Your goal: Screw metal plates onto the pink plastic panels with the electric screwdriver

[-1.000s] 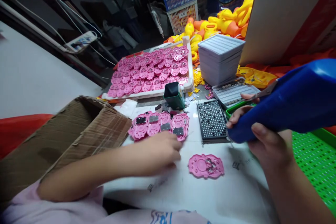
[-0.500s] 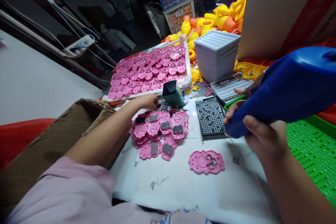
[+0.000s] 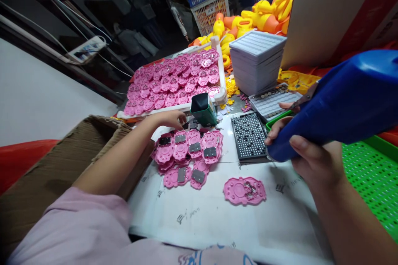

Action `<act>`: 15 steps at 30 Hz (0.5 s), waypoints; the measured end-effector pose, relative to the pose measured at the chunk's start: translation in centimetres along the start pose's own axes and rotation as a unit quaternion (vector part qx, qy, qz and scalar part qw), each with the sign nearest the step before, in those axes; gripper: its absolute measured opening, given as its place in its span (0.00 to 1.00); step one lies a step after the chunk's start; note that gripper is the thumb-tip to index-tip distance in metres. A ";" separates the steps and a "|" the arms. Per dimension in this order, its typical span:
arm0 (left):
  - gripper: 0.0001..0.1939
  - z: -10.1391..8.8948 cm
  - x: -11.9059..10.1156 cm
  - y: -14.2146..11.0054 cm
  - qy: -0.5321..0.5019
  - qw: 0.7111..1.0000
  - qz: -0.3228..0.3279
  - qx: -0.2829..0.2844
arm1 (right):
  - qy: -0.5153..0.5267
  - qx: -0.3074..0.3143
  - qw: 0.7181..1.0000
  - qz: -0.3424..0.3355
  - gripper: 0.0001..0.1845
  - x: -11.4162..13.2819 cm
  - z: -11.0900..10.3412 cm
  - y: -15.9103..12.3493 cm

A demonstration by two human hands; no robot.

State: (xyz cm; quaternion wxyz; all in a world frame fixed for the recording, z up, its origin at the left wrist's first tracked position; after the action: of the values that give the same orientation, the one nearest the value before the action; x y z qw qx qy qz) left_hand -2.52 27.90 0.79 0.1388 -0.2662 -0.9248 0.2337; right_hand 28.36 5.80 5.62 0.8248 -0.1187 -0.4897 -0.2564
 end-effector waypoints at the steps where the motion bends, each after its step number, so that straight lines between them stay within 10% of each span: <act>1: 0.15 0.0 0.1 0.1 0.000 1.000 0.001 0.001 | 0.004 -0.008 1.000 -0.001 0.33 0.1 -0.1 0.0; 15: 0.07 -3.6 -0.1 -1.8 -0.064 0.989 -0.022 -0.134 | 0.038 0.043 0.998 -0.016 0.28 0.8 0.9 -0.4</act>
State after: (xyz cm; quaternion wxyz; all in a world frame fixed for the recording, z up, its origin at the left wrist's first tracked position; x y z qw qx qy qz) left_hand -1.89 27.77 4.74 0.0475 -0.2469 -0.9603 0.1208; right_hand 27.83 5.64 6.75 0.8430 -0.0651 -0.4705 -0.2523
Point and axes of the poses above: each hand's wrist, its own y-axis towards the middle knuckle, its own z-axis out of the palm, x = y × z, the point moved 9 cm from there along y, towards the middle knuckle, and after that the axes turned 10 degrees about -x, right-handed, at the moved point
